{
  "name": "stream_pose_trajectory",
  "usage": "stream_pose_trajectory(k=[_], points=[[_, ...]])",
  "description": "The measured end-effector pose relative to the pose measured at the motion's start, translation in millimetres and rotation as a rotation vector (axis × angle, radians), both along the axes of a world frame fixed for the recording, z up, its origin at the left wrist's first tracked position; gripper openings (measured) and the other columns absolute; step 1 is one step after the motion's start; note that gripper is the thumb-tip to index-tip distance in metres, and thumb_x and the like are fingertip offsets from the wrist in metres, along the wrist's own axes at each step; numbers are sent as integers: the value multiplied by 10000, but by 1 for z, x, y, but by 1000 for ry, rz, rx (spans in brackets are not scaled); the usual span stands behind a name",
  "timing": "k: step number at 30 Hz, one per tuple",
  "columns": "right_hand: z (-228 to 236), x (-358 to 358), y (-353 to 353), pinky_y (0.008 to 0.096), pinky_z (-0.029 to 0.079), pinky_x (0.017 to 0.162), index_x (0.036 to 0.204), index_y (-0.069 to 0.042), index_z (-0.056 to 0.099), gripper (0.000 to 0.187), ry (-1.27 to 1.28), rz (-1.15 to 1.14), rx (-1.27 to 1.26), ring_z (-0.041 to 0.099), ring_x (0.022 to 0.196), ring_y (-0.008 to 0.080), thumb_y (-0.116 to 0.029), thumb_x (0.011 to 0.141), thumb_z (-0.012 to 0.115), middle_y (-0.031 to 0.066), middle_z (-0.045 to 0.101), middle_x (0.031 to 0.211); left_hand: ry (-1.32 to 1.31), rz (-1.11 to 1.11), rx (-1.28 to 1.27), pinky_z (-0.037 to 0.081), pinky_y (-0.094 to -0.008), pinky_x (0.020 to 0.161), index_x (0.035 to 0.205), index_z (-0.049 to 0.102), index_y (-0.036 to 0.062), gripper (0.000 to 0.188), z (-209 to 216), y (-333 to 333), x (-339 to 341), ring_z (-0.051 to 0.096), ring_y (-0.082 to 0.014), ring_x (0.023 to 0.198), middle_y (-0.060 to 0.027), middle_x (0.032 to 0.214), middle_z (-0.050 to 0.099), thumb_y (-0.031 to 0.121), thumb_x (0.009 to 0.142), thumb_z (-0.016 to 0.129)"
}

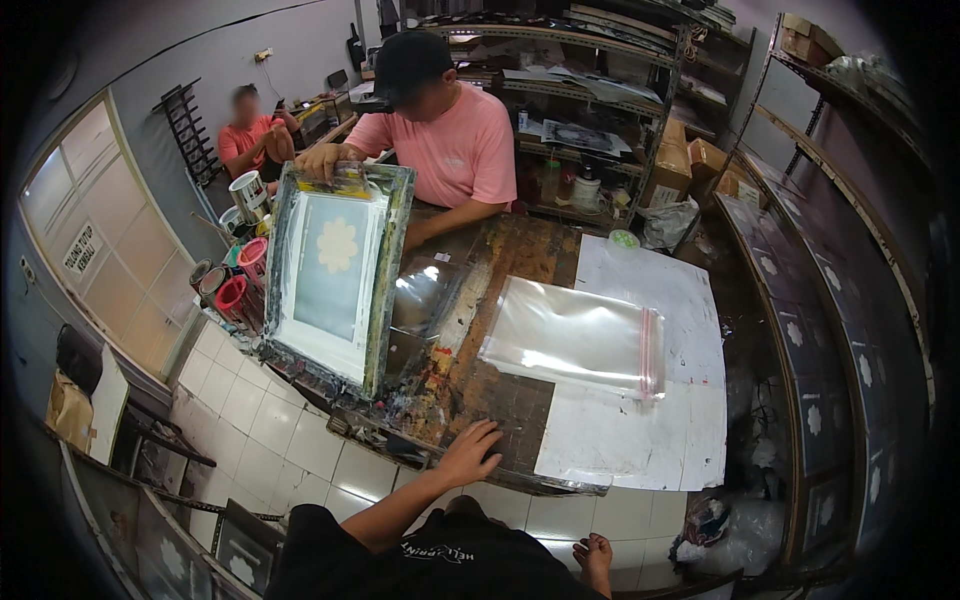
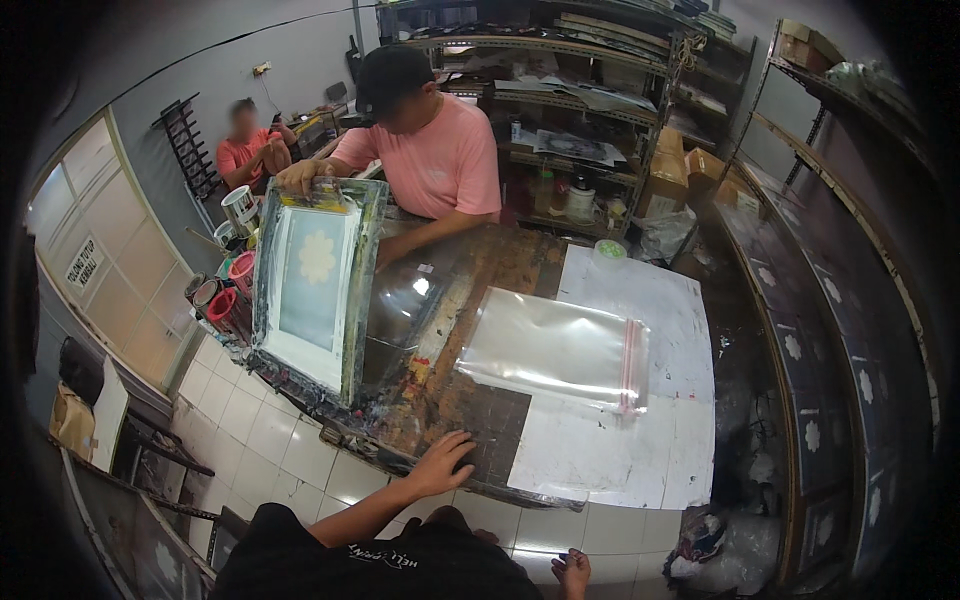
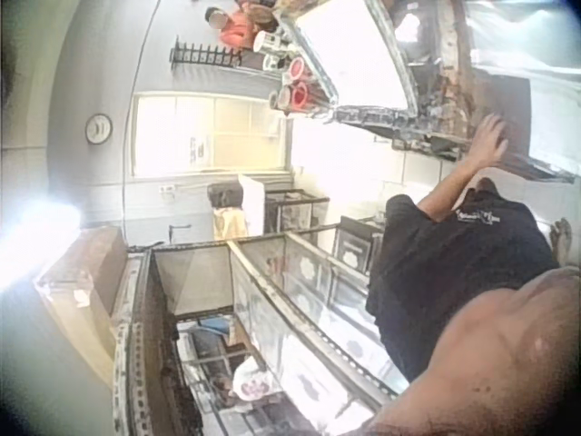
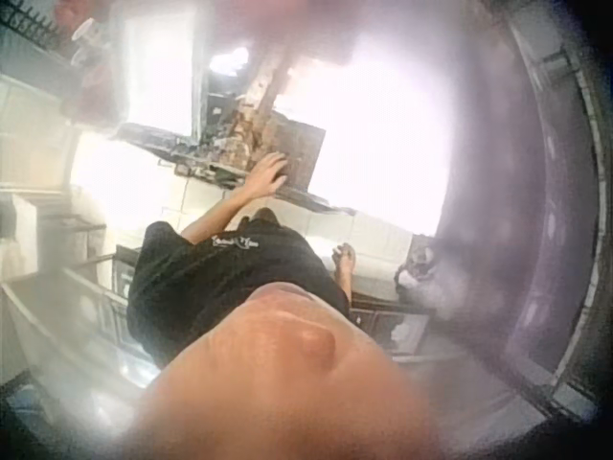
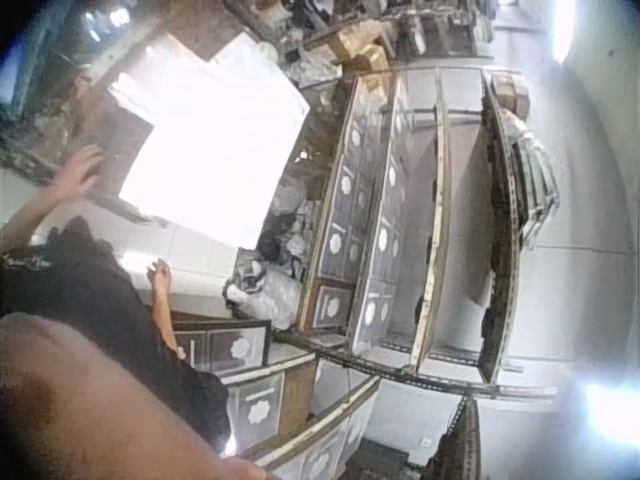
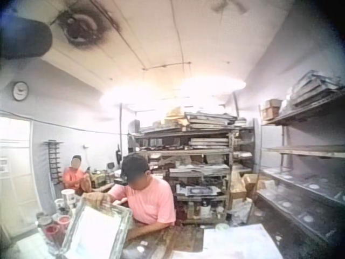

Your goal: The person repeatedly picks up white flower-shaped cutouts from a table and places them onto clear plastic sheets on a nearby rack. The person handles the cutouts one at a time and arranges them on the plastic sheets.

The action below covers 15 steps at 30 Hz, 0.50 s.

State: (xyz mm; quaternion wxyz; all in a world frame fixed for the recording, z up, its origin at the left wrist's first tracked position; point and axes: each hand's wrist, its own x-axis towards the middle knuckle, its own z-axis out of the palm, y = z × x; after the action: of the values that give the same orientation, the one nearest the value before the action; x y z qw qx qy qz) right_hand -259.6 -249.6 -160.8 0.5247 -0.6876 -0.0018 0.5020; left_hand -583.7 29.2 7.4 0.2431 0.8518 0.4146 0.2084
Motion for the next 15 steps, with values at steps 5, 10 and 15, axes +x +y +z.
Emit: stream_pose_trajectory(k=[5, 10, 15], points=[[-18, 2, -17, 408, 541, 673, 1076, -132, 547, 94, 36, -91, -21, 680, 821, 326, -173, 995, 568, 104, 618, 996, 48, -64, 121, 272, -518, 1181, 1339, 572, 29, 517, -6, 0, -7, 343, -390, 1423, -220, 1481, 437, 309, 912, 649], [-30, 2, -68, 426, 539, 630, 1095, -117, 525, 158, -22, -289, -18, 640, 732, 294, -218, 998, 596, 109, 605, 974, 40, -172, 133, 243, -562, 1185, 1323, 569, 35, 538, -7, 16, 9, 345, -416, 1416, -227, 1481, 430, 307, 878, 701], [-24, -51, -120, 406, 545, 598, 1082, -111, 522, 174, -26, -460, -65, 607, 668, 241, -241, 1001, 605, 96, 599, 887, 133, -291, 163, 204, -548, 1200, 1364, 542, 42, 573, 4, 37, 45, 310, -405, 1440, -228, 1501, 409, 330, 887, 673]])
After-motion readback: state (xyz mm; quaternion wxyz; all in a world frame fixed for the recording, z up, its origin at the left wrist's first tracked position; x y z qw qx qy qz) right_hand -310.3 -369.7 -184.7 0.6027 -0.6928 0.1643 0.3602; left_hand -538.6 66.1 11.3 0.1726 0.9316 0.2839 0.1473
